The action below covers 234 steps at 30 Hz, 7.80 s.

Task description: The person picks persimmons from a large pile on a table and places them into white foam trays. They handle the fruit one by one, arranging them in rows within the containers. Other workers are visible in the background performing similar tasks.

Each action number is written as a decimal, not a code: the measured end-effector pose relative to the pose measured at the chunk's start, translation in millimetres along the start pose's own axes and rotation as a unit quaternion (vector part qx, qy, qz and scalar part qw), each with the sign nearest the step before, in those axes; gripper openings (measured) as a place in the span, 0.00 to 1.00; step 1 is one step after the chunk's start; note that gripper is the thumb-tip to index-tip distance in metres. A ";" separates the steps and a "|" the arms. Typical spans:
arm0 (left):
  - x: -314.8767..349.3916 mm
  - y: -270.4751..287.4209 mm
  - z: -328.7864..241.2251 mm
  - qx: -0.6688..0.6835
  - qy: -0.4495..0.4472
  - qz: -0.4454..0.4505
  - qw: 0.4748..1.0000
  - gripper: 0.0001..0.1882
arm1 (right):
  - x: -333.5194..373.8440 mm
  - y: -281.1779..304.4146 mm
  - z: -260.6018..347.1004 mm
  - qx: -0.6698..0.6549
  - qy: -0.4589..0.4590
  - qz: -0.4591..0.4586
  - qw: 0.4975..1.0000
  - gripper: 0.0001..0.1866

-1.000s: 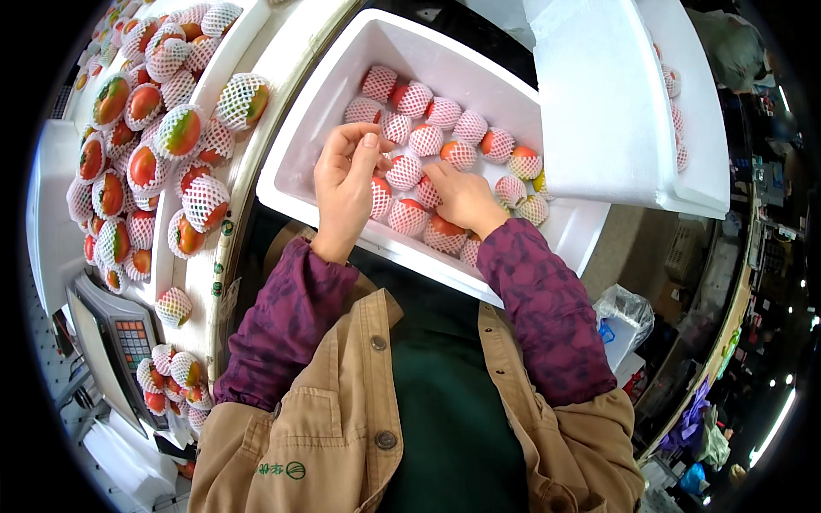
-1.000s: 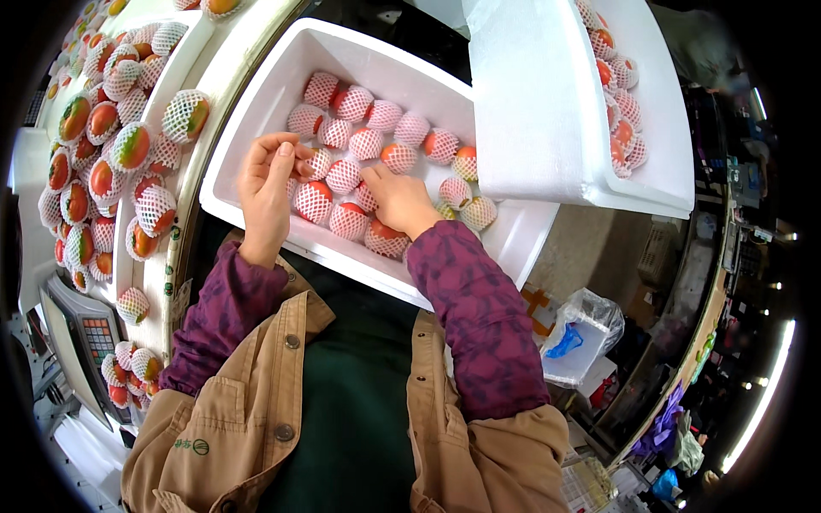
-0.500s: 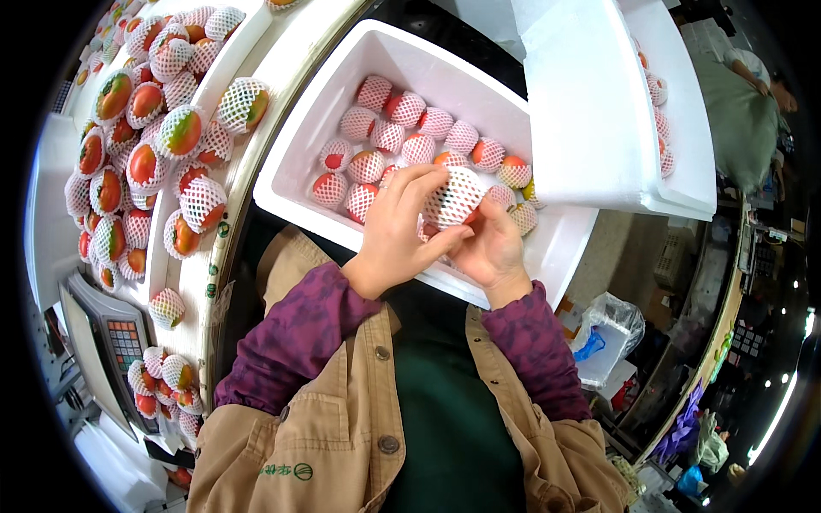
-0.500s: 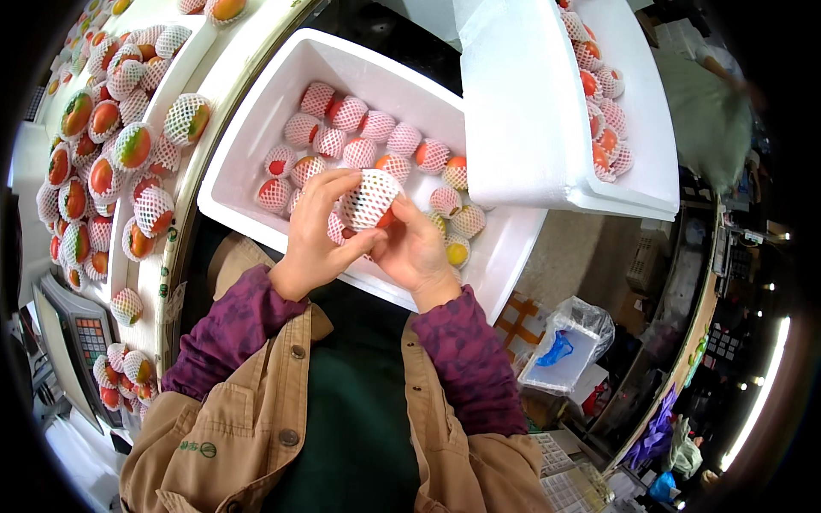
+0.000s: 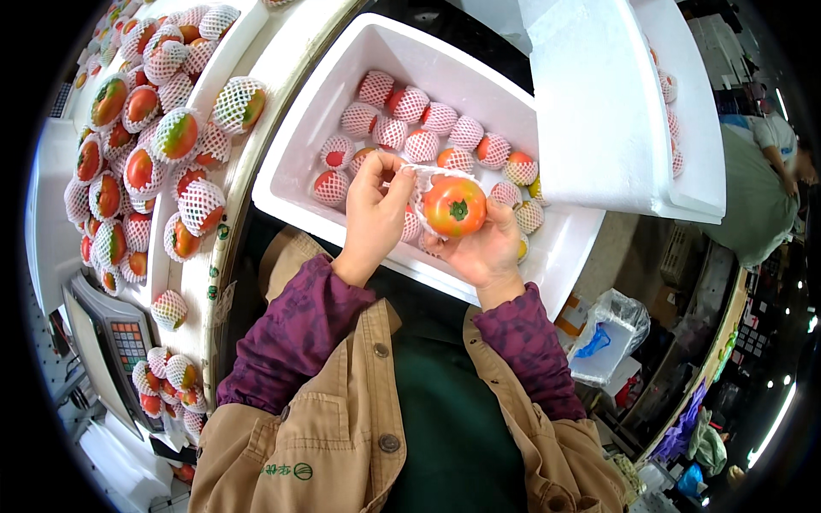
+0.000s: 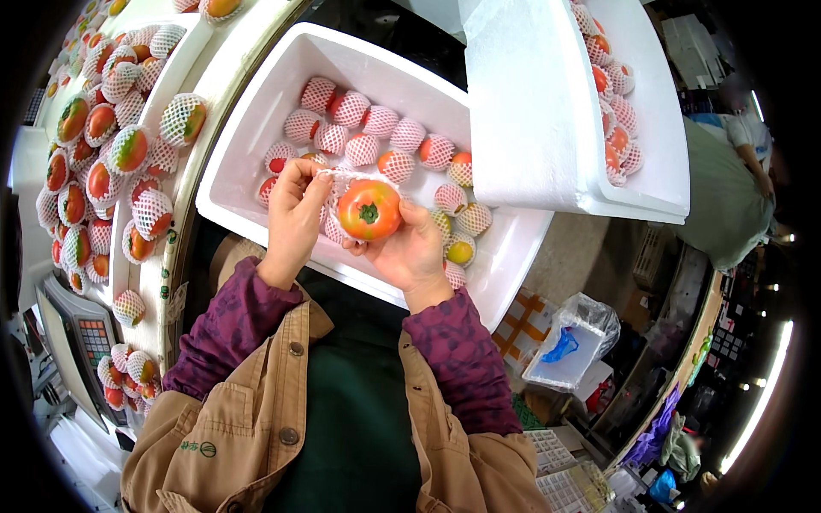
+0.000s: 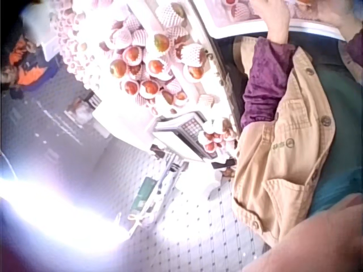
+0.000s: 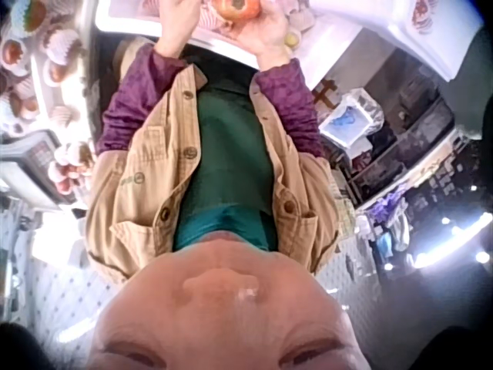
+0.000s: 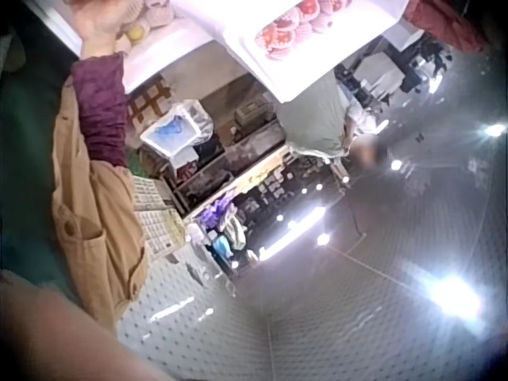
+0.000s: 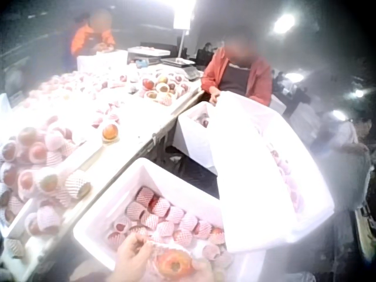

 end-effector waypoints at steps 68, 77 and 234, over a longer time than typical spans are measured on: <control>6.7 249.1 -168.6 -0.647 -0.275 -0.443 0.557 0.19 | -3.7 -2.0 -0.2 0.303 0.149 -0.078 0.938 0.05; 18.9 147.6 -148.7 -0.543 -0.391 -0.305 0.677 0.15 | -33.4 -11.3 10.3 0.739 0.136 0.073 0.656 0.13; -27.8 -18.9 -8.8 -0.201 -0.138 -0.035 0.969 0.04 | -29.0 2.9 16.4 0.125 0.096 -0.037 0.987 0.20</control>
Point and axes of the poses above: each hand's wrist, its own x-axis away from the middle knuckle, its own y-axis out of the back of the hand, z = x × y, the point moved 3 cm from there along -x, towards the middle knuckle, and after that the axes turned 11 degrees about y, right-handed, at the moved point
